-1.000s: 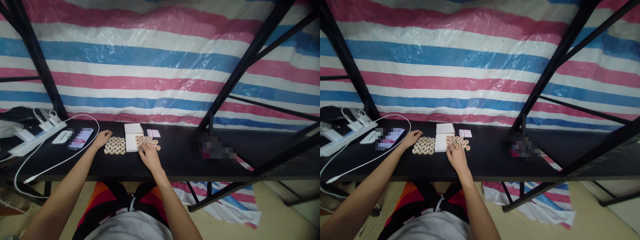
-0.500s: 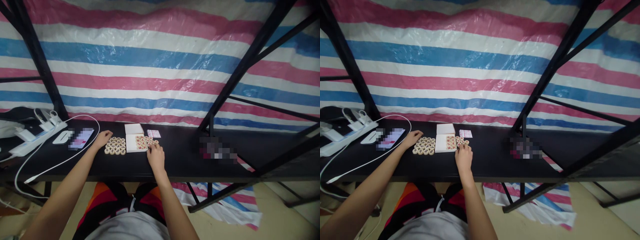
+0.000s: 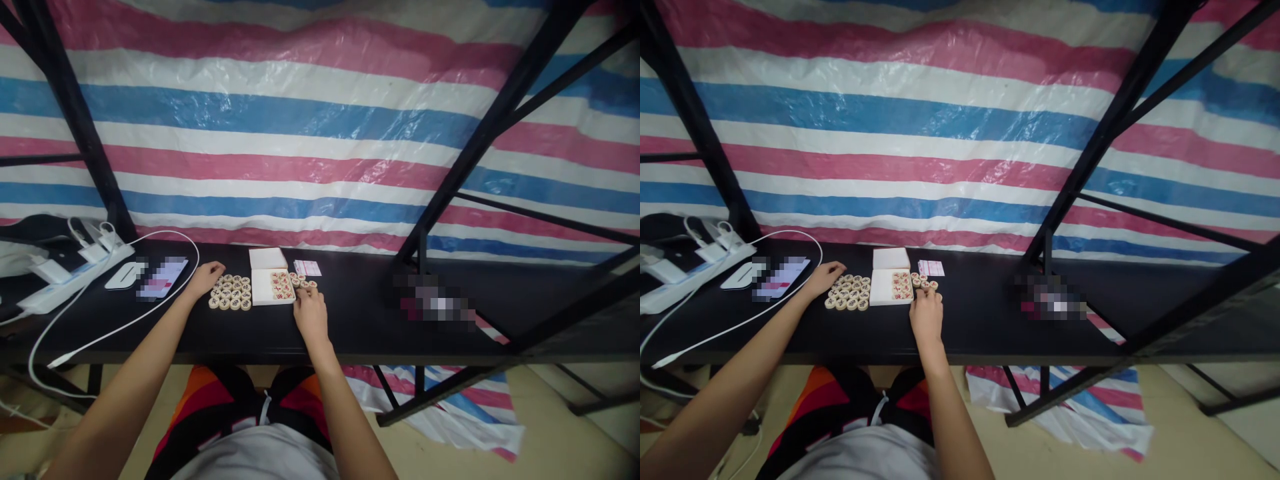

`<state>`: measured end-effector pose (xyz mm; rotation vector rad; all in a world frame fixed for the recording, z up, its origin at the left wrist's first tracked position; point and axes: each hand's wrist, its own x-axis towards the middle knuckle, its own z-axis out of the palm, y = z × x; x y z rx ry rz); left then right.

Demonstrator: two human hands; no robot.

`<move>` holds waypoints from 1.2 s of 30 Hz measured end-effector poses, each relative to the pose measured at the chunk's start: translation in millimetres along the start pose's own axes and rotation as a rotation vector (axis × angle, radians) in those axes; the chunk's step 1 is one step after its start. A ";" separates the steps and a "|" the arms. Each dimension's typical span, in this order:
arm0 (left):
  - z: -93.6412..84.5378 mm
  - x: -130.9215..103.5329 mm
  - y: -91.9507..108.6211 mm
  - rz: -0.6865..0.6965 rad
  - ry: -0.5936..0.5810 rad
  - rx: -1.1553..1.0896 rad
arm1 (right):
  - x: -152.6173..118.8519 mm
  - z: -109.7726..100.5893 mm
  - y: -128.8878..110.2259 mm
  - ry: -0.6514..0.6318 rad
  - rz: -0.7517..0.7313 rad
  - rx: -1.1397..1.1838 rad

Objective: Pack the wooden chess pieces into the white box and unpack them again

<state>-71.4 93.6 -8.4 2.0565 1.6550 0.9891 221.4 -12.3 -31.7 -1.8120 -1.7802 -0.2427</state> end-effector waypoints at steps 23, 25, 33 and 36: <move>0.5 -0.7 -0.9 -0.009 0.013 0.011 | 16.0 -3.5 -45.3 -0.068 -0.469 0.350; 0.5 -1.0 -1.1 -0.009 0.010 0.013 | 16.0 -0.9 -47.7 -0.130 -0.476 0.285; 0.8 0.2 -0.6 0.008 -0.001 0.019 | 3.9 -4.2 -45.1 -0.123 -0.440 0.180; 0.9 0.1 -0.1 0.006 0.000 0.014 | 2.9 -3.9 -45.3 -0.106 -0.436 0.172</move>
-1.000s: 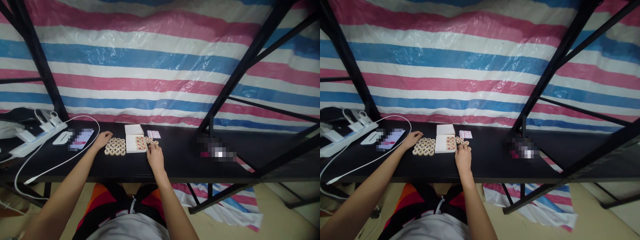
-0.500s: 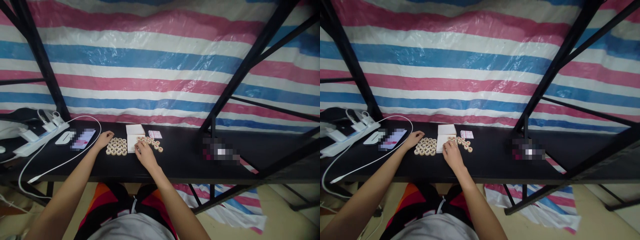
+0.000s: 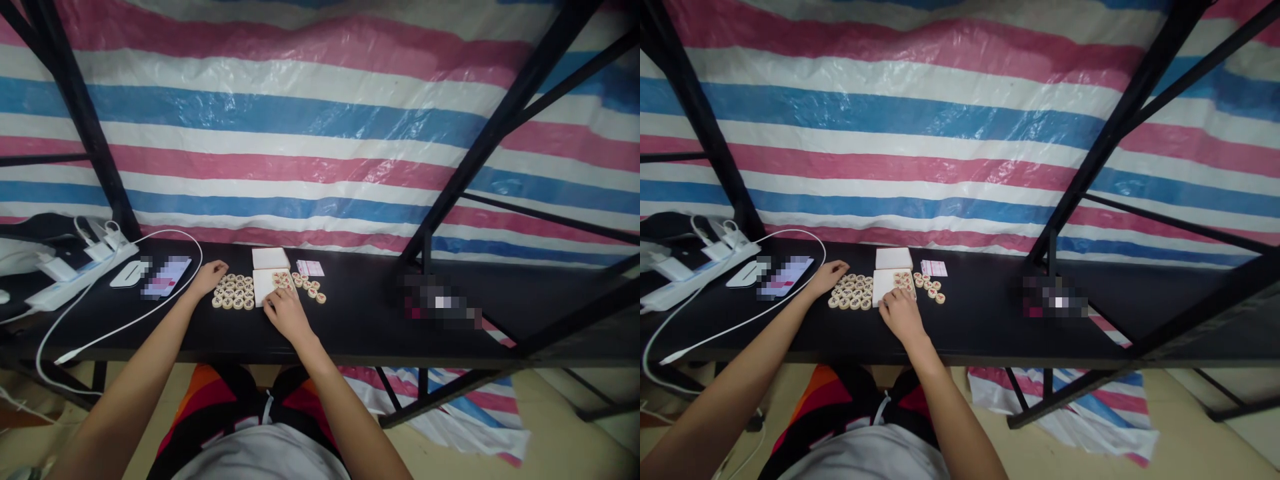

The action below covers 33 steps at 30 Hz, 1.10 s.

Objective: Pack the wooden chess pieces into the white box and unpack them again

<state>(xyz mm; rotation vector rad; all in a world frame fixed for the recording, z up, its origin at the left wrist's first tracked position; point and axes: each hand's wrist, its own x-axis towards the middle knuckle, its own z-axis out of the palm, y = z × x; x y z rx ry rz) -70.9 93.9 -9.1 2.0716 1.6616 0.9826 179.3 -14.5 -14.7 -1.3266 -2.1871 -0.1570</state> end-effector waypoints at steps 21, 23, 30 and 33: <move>1.3 0.8 -4.6 0.001 -0.017 -0.017 | -43.9 -30.0 85.3 0.046 0.462 -0.177; 1.7 1.0 -5.1 -0.009 -0.013 -0.023 | -49.7 -31.6 96.2 0.010 0.442 -0.180; 2.0 0.3 -4.8 0.005 -0.018 -0.032 | -14.3 -31.1 62.2 0.061 0.160 -0.003; 1.9 0.6 -5.2 -0.003 -0.022 -0.028 | 13.8 -20.8 40.2 -0.009 -0.049 0.054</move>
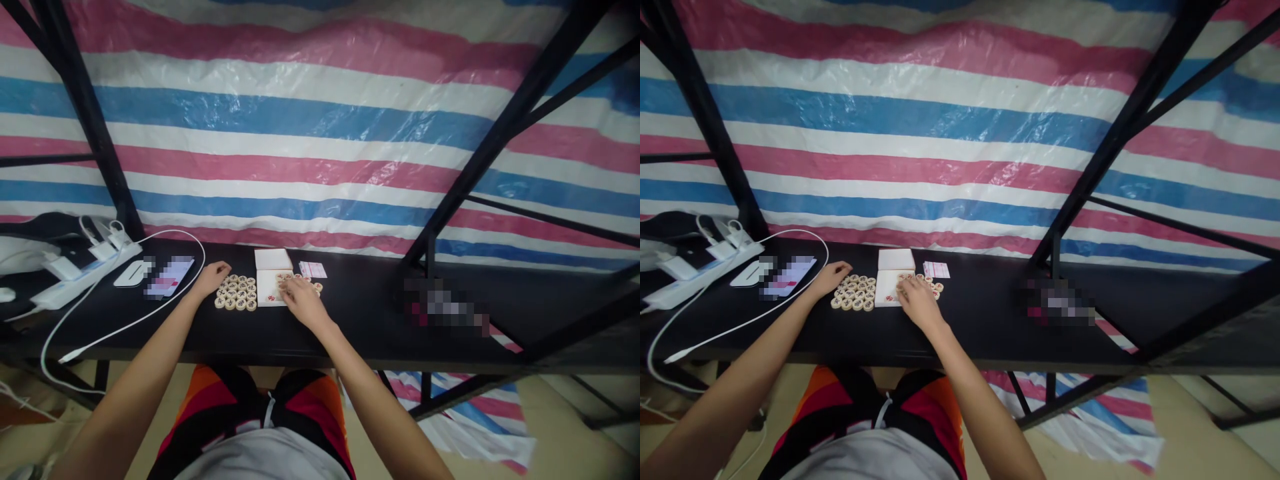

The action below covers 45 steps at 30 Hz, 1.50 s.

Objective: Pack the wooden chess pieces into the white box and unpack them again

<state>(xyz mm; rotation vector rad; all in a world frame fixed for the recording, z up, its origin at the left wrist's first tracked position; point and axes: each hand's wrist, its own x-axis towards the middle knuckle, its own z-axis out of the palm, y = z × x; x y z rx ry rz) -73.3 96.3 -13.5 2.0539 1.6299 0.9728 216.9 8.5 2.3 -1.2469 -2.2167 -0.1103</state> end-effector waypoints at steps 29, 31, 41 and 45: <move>-0.6 0.4 1.1 0.001 0.002 0.012 | 7.9 19.3 -14.1 -0.023 -0.172 0.081; -0.9 0.3 1.8 0.000 0.004 0.010 | 8.1 19.9 -13.2 -0.032 -0.165 0.082; 0.6 1.9 -2.8 0.006 0.010 0.018 | 9.9 18.1 -2.2 0.038 -0.008 0.030; 0.3 2.7 -3.1 0.014 0.007 0.020 | 4.4 10.1 21.4 0.099 0.433 -0.085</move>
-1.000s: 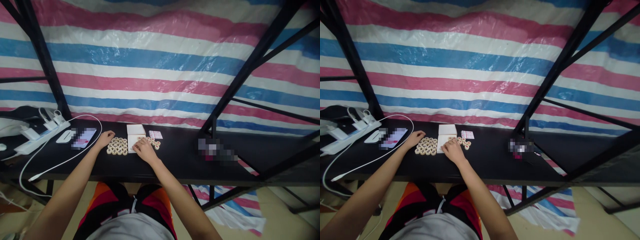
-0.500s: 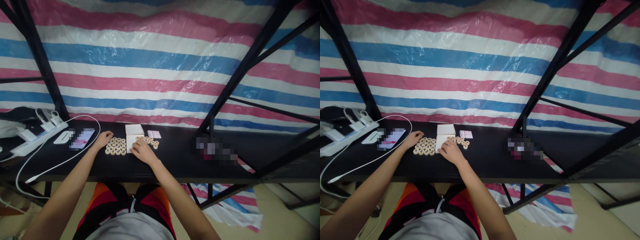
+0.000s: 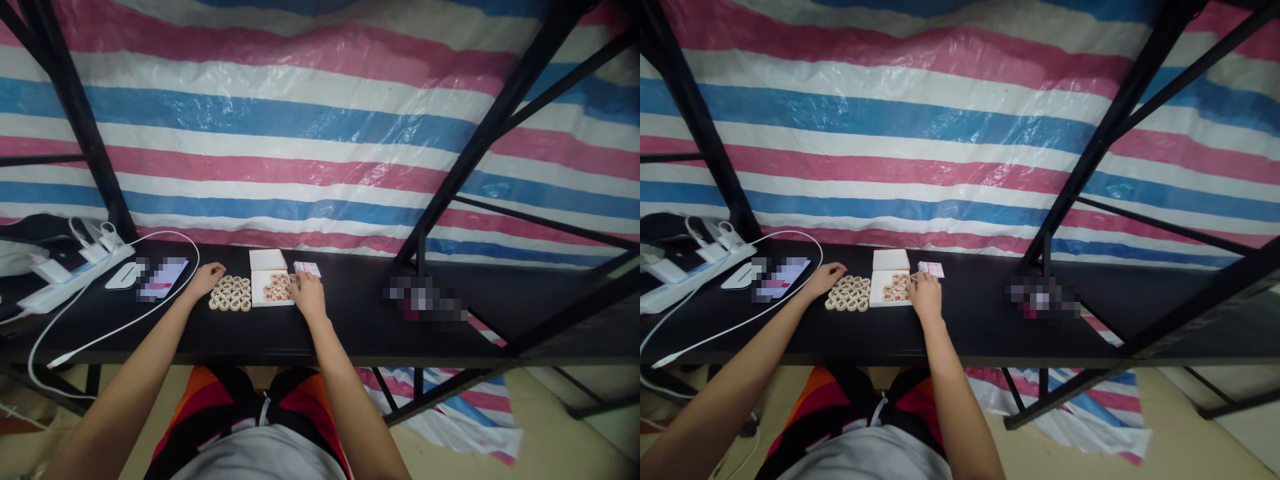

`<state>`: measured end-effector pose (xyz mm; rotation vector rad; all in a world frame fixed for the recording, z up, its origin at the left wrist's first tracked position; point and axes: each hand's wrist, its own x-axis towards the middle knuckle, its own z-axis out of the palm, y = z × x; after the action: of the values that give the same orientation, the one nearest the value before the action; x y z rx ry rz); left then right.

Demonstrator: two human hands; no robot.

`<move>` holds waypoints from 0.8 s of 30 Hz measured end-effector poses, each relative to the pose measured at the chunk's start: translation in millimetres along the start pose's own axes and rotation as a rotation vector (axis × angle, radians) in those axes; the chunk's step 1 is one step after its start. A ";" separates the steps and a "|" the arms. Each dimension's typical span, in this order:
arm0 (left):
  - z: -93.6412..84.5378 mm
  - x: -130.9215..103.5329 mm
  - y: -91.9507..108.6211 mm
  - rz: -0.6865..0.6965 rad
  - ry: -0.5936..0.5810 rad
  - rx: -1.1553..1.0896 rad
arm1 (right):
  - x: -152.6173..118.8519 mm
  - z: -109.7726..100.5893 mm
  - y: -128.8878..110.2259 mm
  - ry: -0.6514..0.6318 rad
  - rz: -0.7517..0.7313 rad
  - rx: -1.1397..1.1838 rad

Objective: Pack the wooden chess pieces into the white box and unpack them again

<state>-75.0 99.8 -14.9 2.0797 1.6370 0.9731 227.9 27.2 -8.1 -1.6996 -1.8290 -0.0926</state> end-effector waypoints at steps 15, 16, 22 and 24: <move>-0.6 -0.9 2.4 0.003 0.001 -0.003 | -0.4 -5.4 21.6 -0.097 0.337 -0.076; -0.5 -0.7 1.8 0.003 0.002 -0.002 | -0.3 -5.3 22.9 -0.088 0.343 -0.081; -0.2 0.2 -0.3 0.011 -0.008 -0.005 | 0.6 -5.0 29.8 -0.122 0.412 -0.084; -0.4 -0.2 0.6 0.010 -0.006 -0.009 | 1.1 -5.1 30.4 -0.119 0.412 -0.087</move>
<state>-74.8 99.3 -14.3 2.0855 1.6179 0.9743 257.9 30.8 -14.5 -2.1487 -1.5358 0.1048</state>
